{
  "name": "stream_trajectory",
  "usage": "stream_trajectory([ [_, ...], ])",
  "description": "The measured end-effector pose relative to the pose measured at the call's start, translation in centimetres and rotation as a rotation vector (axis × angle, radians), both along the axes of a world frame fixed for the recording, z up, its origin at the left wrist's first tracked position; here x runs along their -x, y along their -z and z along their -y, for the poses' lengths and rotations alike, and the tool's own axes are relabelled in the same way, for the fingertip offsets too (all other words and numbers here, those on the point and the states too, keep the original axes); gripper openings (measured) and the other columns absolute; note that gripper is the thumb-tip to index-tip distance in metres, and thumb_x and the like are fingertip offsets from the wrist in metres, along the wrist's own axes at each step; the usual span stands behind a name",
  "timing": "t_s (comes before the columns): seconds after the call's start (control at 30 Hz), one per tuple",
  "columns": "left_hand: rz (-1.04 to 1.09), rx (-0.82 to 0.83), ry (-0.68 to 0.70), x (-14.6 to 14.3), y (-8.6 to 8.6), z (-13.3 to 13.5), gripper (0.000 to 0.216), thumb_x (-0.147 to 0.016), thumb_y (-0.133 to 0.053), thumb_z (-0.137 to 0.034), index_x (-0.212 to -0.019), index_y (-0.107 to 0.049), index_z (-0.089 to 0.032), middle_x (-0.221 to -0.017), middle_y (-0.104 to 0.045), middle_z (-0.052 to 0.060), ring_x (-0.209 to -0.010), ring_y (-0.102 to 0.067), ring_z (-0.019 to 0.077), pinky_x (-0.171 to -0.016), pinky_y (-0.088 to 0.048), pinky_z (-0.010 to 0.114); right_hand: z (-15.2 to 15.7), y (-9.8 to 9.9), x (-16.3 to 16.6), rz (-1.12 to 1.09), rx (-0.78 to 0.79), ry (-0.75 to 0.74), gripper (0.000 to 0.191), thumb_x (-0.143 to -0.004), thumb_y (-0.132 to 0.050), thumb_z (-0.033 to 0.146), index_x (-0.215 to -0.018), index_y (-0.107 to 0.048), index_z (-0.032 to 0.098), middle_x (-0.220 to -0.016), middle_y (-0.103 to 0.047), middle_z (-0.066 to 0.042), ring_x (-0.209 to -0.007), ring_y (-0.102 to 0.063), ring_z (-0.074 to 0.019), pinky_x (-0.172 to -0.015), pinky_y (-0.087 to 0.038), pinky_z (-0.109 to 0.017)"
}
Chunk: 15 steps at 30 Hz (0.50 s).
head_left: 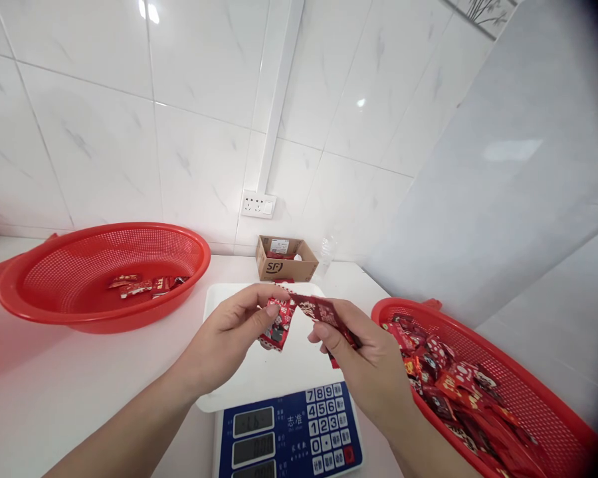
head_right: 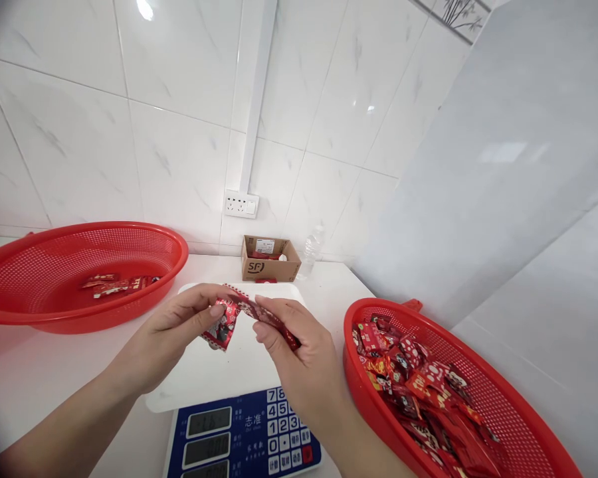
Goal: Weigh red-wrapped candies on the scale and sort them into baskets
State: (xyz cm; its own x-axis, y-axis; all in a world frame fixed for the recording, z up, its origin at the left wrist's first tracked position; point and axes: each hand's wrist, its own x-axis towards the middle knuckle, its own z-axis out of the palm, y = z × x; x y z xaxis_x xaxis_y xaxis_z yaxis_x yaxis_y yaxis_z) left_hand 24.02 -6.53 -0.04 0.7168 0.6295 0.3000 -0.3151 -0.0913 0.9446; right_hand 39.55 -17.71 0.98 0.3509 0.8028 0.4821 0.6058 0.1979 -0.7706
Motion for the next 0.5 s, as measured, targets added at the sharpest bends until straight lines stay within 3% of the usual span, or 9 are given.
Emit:
stream_trajectory([
  [0.13,-0.065,-0.015,-0.019,0.1,-0.3,0.2,0.027,-0.093,-0.054,-0.044,-0.094,-0.07,-0.022,-0.076,-0.063,0.001,-0.065,-0.056,0.0124,-0.055,-0.047,0.021,0.0,0.7,-0.5,0.457,-0.256,0.015,0.036,-0.091,-0.056,0.014,-0.122,-0.066,0.03,-0.108,-0.067,-0.006,-0.095,-0.065,-0.0186,-0.076,-0.055,-0.027],
  [0.27,-0.009,-0.013,0.043,0.2,-0.3,0.5,0.048,-0.088,-0.05,-0.061,-0.092,-0.069,-0.018,-0.067,-0.061,0.002,-0.056,-0.055,0.0123,-0.05,-0.047,0.022,0.0,1.2,-0.7,0.74,-0.348,0.059,0.052,-0.089,-0.054,0.004,-0.135,-0.056,0.03,-0.114,-0.065,-0.009,-0.101,-0.065,-0.0202,-0.08,-0.055,-0.029],
  [0.4,-0.05,0.065,0.089,0.0,-0.4,0.6,0.034,-0.081,-0.068,-0.051,-0.09,-0.066,-0.018,-0.067,-0.059,0.0,-0.057,-0.056,0.012,-0.049,-0.049,0.022,-0.1,1.4,-0.4,0.768,-0.338,0.058,0.051,-0.089,-0.054,0.005,-0.134,-0.056,0.029,-0.114,-0.064,-0.01,-0.103,-0.064,-0.0204,-0.083,-0.055,-0.029],
  [0.5,-0.065,0.095,0.065,0.0,-0.4,0.5,0.021,-0.081,-0.072,-0.037,-0.09,-0.065,-0.019,-0.069,-0.062,-0.001,-0.059,-0.057,0.0106,-0.05,-0.05,0.019,-0.1,1.2,-0.2,0.588,-0.249,0.047,0.045,-0.091,-0.051,0.011,-0.132,-0.056,0.029,-0.119,-0.062,-0.008,-0.109,-0.062,-0.021,-0.087,-0.054,-0.03],
])
